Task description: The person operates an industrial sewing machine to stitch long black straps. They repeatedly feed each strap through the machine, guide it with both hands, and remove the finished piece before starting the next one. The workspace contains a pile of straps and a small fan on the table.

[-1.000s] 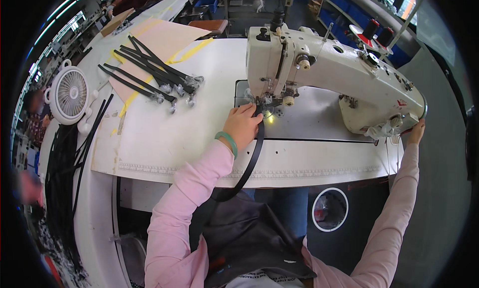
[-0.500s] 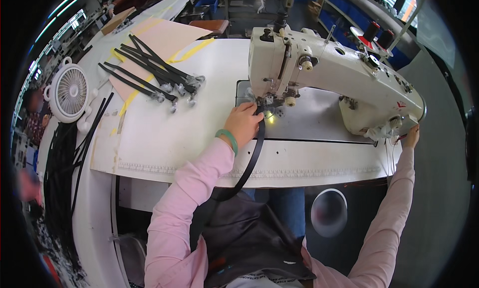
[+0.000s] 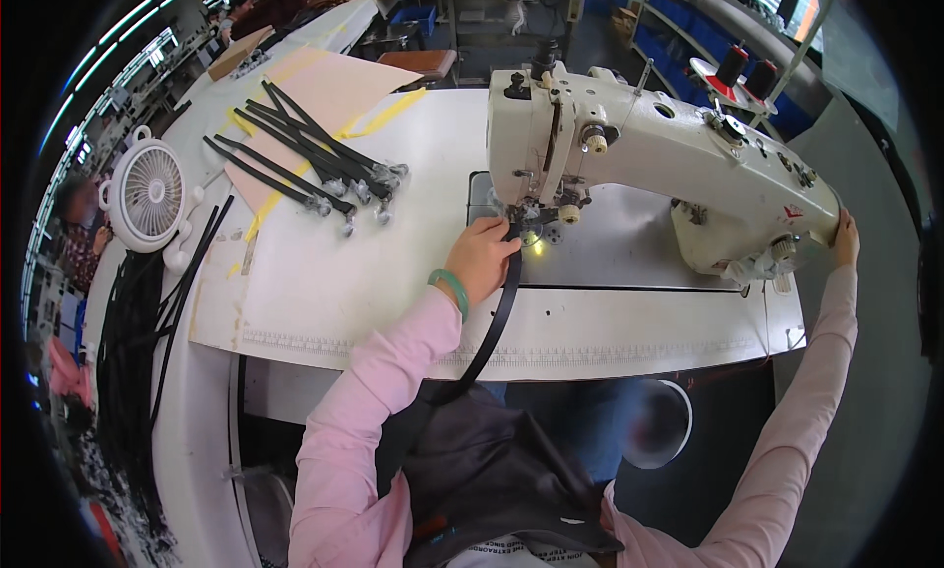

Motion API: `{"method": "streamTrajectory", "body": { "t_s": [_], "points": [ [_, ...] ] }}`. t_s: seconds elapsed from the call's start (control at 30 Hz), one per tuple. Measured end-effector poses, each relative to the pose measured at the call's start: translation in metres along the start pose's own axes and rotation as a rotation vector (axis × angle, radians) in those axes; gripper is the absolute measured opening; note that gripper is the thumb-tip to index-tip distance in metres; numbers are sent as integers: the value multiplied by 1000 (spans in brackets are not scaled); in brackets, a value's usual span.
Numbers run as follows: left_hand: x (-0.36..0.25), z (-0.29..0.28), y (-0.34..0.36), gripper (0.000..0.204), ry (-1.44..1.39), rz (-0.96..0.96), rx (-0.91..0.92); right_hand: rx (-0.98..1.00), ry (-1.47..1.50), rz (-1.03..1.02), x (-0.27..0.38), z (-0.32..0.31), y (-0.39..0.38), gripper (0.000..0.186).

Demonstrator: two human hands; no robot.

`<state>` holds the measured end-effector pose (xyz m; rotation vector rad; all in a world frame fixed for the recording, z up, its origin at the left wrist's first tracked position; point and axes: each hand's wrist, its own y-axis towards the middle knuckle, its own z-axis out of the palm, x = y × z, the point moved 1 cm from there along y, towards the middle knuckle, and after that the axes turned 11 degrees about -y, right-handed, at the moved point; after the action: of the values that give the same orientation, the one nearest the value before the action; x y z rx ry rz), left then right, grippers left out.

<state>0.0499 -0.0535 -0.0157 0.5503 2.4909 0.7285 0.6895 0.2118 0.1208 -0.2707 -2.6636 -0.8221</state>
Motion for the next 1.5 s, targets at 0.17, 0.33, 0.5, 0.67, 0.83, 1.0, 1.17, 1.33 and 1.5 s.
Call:
{"method": "streamTrajectory", "body": {
  "t_s": [0.17,0.33,0.5,0.67,0.83,1.0,1.17,1.33,1.5],
  "points": [
    [1,-7,-5,22,-6,-15,-37,-23,212,115,19,25,-7,49],
    [-3,-1,4,25,-5,29,-8,-159,842,262,-17,49,-73,50],
    [-7,-6,2,28,-20,-21,27,-230,533,170,-7,42,-58,51],
    [-3,-5,3,29,31,10,59,-131,373,83,24,15,5,48],
    [5,-2,2,29,30,0,50,-33,194,4,16,18,21,47],
    [6,4,5,29,-19,2,28,-2,-108,-190,-7,-2,50,50],
    [5,-4,3,28,7,-35,52,95,78,170,-10,21,36,55],
    [4,1,8,28,1,0,17,67,380,274,-28,7,40,52],
    [8,3,8,26,15,4,28,82,10,97,-11,-11,36,48]
  ]
}}
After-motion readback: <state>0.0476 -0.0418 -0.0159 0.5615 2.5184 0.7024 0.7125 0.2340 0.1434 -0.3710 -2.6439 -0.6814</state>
